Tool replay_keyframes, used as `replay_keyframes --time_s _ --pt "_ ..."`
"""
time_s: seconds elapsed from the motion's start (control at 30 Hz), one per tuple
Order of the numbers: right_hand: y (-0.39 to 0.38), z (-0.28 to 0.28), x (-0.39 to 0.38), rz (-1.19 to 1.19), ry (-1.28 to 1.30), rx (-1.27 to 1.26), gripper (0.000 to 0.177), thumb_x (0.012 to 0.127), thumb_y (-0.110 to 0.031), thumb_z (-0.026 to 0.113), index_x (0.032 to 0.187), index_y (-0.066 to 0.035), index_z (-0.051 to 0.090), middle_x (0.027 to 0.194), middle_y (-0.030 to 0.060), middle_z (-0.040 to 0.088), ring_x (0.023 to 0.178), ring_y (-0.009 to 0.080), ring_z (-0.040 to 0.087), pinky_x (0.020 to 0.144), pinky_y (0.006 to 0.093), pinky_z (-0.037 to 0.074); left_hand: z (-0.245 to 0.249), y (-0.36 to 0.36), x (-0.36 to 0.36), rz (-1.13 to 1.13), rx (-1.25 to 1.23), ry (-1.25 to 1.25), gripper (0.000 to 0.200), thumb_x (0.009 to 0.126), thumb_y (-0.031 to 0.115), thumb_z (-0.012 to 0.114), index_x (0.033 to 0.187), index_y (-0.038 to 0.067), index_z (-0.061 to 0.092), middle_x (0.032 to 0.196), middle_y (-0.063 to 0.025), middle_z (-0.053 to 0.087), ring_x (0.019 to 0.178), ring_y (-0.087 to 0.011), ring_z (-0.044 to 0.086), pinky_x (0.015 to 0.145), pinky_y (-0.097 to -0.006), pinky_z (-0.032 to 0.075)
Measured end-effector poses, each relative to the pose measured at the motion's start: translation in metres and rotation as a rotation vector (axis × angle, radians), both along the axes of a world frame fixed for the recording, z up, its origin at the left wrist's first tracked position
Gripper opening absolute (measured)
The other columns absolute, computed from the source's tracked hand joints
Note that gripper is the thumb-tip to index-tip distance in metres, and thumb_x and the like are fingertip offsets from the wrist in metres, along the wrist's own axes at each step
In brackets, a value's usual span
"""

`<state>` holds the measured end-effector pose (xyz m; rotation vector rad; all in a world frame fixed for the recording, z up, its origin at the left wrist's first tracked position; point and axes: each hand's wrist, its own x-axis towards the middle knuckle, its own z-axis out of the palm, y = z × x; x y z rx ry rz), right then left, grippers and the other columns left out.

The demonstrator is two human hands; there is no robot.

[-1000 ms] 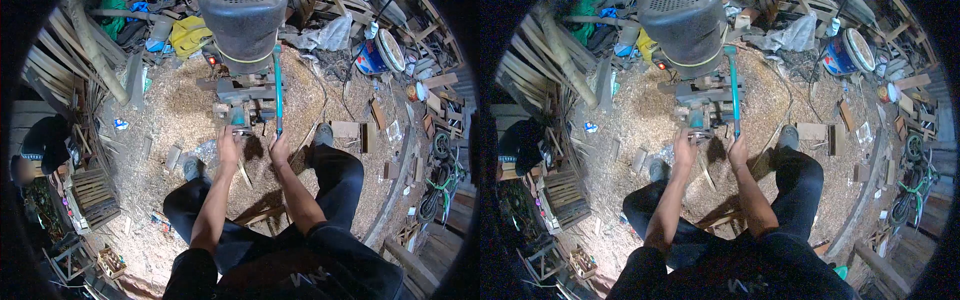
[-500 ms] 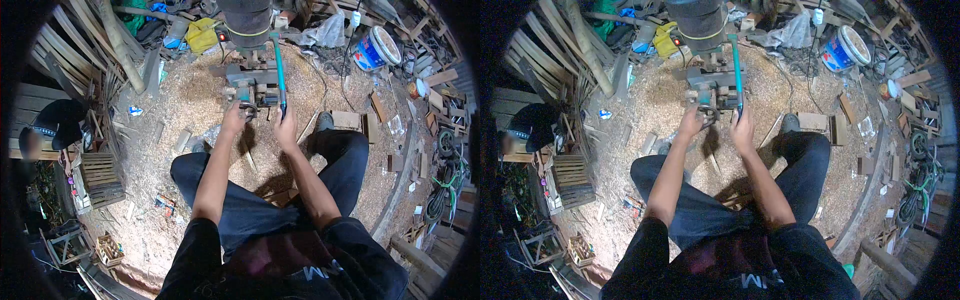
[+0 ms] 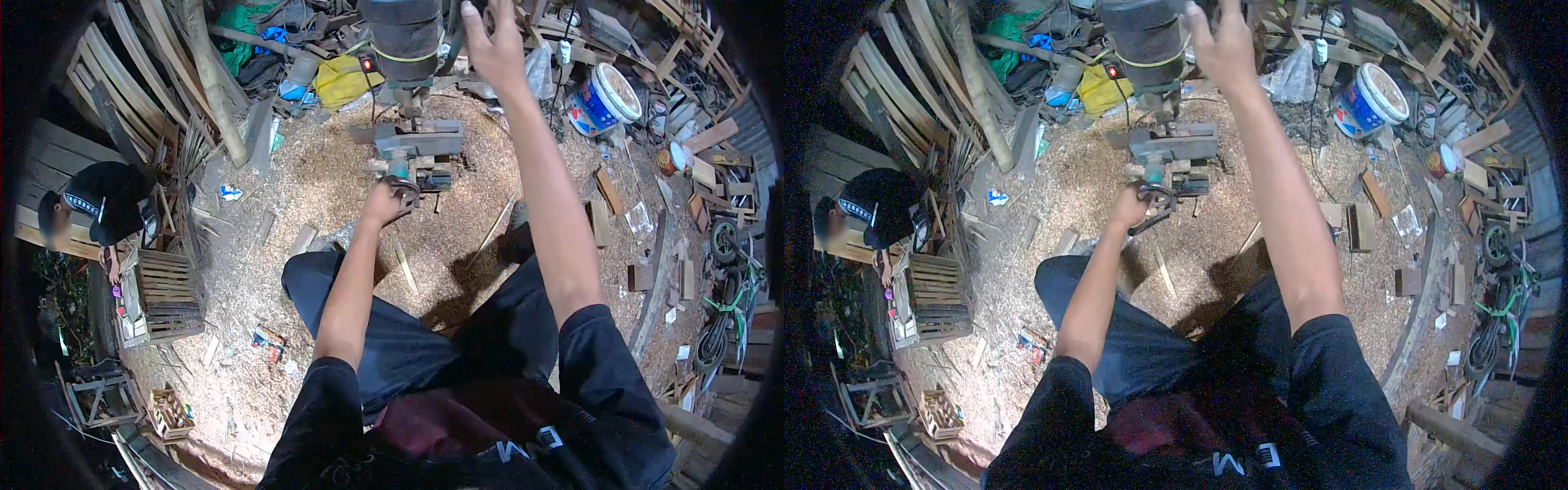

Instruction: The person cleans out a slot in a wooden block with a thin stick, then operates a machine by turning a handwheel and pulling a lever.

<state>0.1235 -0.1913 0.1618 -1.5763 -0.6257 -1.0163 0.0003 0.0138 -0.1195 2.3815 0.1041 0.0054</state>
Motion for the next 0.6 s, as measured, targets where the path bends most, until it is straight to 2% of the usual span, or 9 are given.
replay_keyframes --time_s 0.03,0.13,0.17,0.27,0.3,0.33,0.4,0.5,0.6 --pt "-0.001 0.006 0.002 0.039 0.028 0.006 0.058 0.098 -0.049 0.049 0.118 0.004 0.060 0.117 0.0192 0.063 0.113 0.0250 0.056 0.094 0.0314 0.044 0.001 0.006 0.000 0.001 0.017 0.038 0.039 0.083 0.019 0.064 0.117 0.000 0.061 0.116 -0.0261 0.062 0.109 -0.0421 0.058 0.096 -0.0457 0.046" --pt "-0.004 -0.065 0.041 -0.081 0.007 -0.107 0.030 0.095 -0.023 0.062 0.110 0.003 0.062 0.096 0.0105 0.070 0.087 0.0171 0.064 0.077 0.0310 0.050 -0.038 0.027 -0.001 0.003 0.047 -0.155 0.038 0.083 0.016 0.062 0.117 0.000 0.061 0.115 -0.0258 0.062 0.106 -0.0432 0.058 0.095 -0.0472 0.046" --pt "-0.001 -0.088 0.034 -0.012 0.187 -0.183 0.029 0.095 -0.022 0.062 0.110 0.002 0.063 0.098 0.0132 0.070 0.088 0.0184 0.064 0.078 0.0310 0.050 -0.024 0.025 -0.012 0.049 0.046 -0.106 0.042 0.084 0.014 0.058 0.124 0.001 0.057 0.118 -0.0262 0.061 0.109 -0.0435 0.057 0.097 -0.0474 0.045" --pt "0.015 -0.189 -0.002 0.076 0.648 -0.542 0.026 0.095 -0.021 0.059 0.111 0.000 0.066 0.099 0.0194 0.069 0.091 0.0245 0.066 0.080 0.0337 0.050 -0.084 0.049 -0.013 0.053 0.039 -0.102 0.050 0.084 0.012 0.055 0.134 0.004 0.050 0.119 -0.0268 0.060 0.112 -0.0435 0.056 0.099 -0.0466 0.044" --pt "0.021 -0.232 -0.013 0.137 0.631 -0.584 0.025 0.094 -0.018 0.057 0.112 -0.002 0.065 0.098 0.0221 0.068 0.091 0.0333 0.066 0.080 0.0407 0.051 -0.058 0.043 -0.019 0.098 0.019 0.151 0.058 0.084 0.009 0.053 0.140 0.002 0.042 0.128 -0.0274 0.055 0.120 -0.0433 0.052 0.104 -0.0449 0.042" --pt "0.026 -0.271 -0.025 0.196 0.613 -0.624 0.025 0.094 -0.016 0.054 0.114 -0.004 0.064 0.097 0.0248 0.067 0.091 0.0420 0.066 0.079 0.0477 0.052 -0.075 0.043 -0.022 0.109 0.055 0.210 0.059 0.084 0.010 0.053 0.140 0.000 0.041 0.131 -0.0278 0.053 0.122 -0.0432 0.050 0.106 -0.0442 0.040" --pt "0.038 -0.330 -0.050 0.231 0.820 -0.773 0.033 0.095 -0.017 0.056 0.126 -0.005 0.058 0.103 0.0263 0.065 0.091 0.0371 0.066 0.079 0.0427 0.051 -0.122 0.049 -0.022 0.126 0.126 0.320 0.061 0.083 0.010 0.054 0.141 -0.004 0.038 0.135 -0.0288 0.049 0.127 -0.0430 0.046 0.109 -0.0429 0.038" --pt "0.056 -0.358 -0.071 0.100 0.723 -0.784 0.041 0.094 -0.014 0.056 0.134 -0.006 0.051 0.097 0.0269 0.063 0.084 0.0410 0.064 0.074 0.0449 0.050 -0.176 0.050 -0.026 0.095 0.137 0.428 0.071 0.083 0.011 0.055 0.145 -0.009 0.024 0.148 -0.0304 0.031 0.133 -0.0436 0.039 0.113 -0.0409 0.033" --pt "0.054 -0.355 -0.060 0.235 0.787 -0.745 0.042 0.095 -0.015 0.057 0.135 -0.007 0.051 0.094 0.0262 0.060 0.080 0.0429 0.061 0.071 0.0462 0.049 -0.222 0.051 -0.026 0.076 0.086 0.534 0.081 0.083 0.011 0.055 0.148 -0.008 0.012 0.155 -0.0277 0.017 0.139 -0.0417 0.031 0.115 -0.0417 0.030"
